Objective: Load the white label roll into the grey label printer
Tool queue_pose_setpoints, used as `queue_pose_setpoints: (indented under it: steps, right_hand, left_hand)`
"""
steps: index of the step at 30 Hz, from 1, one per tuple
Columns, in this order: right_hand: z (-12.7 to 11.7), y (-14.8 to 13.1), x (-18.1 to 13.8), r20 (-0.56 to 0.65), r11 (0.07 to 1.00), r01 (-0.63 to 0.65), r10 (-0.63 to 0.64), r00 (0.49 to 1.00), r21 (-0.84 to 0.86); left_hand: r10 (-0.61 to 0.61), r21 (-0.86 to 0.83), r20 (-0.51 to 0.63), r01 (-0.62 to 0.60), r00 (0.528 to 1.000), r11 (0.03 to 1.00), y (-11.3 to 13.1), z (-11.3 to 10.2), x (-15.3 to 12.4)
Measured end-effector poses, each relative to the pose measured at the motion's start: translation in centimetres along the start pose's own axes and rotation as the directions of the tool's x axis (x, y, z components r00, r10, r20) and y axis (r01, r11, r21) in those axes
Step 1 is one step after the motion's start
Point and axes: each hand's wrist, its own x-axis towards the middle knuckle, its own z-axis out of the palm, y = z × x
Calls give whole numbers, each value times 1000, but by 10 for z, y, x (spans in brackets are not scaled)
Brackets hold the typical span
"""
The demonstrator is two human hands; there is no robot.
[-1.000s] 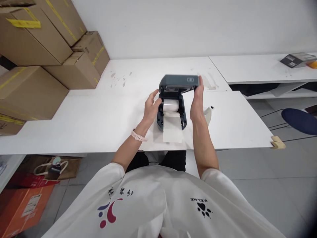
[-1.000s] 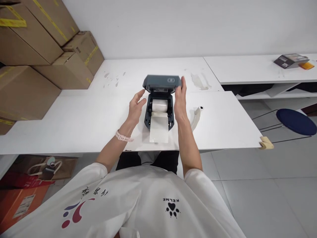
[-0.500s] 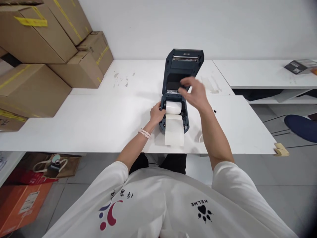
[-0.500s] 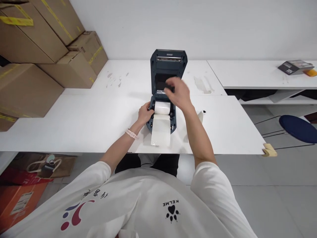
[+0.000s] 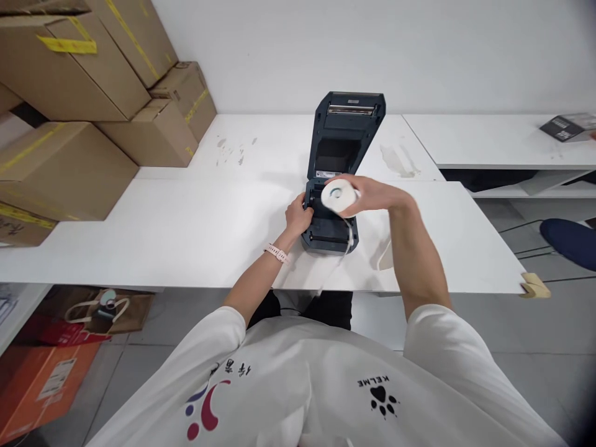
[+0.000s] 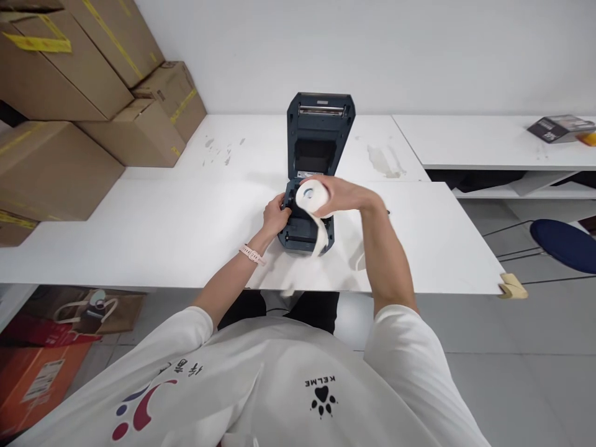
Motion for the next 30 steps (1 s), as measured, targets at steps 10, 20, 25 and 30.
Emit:
queue_pose_setpoints:
  steps: [10, 20, 25, 30]
  right_hand:
    - [-35, 115, -39, -353, 900, -108, 272, 895, 421]
    - [-6, 154, -49, -271, 829, -228, 407, 872, 511]
    - [-8, 187, -122, -437, 744, -42, 436, 787, 667]
    - [21, 176, -131, -235, 713, -234, 493, 838, 661]
  left_hand:
    - [-9, -64, -9, 8, 1000, 998, -1, 1, 0]
    - [-19, -97, 3, 19, 1000, 995, -1, 0, -1]
    - [-22, -86, -12, 21, 1000, 996, -3, 2, 1]
    - [-10, -98, -20, 8, 1000, 995, -6, 4, 3]
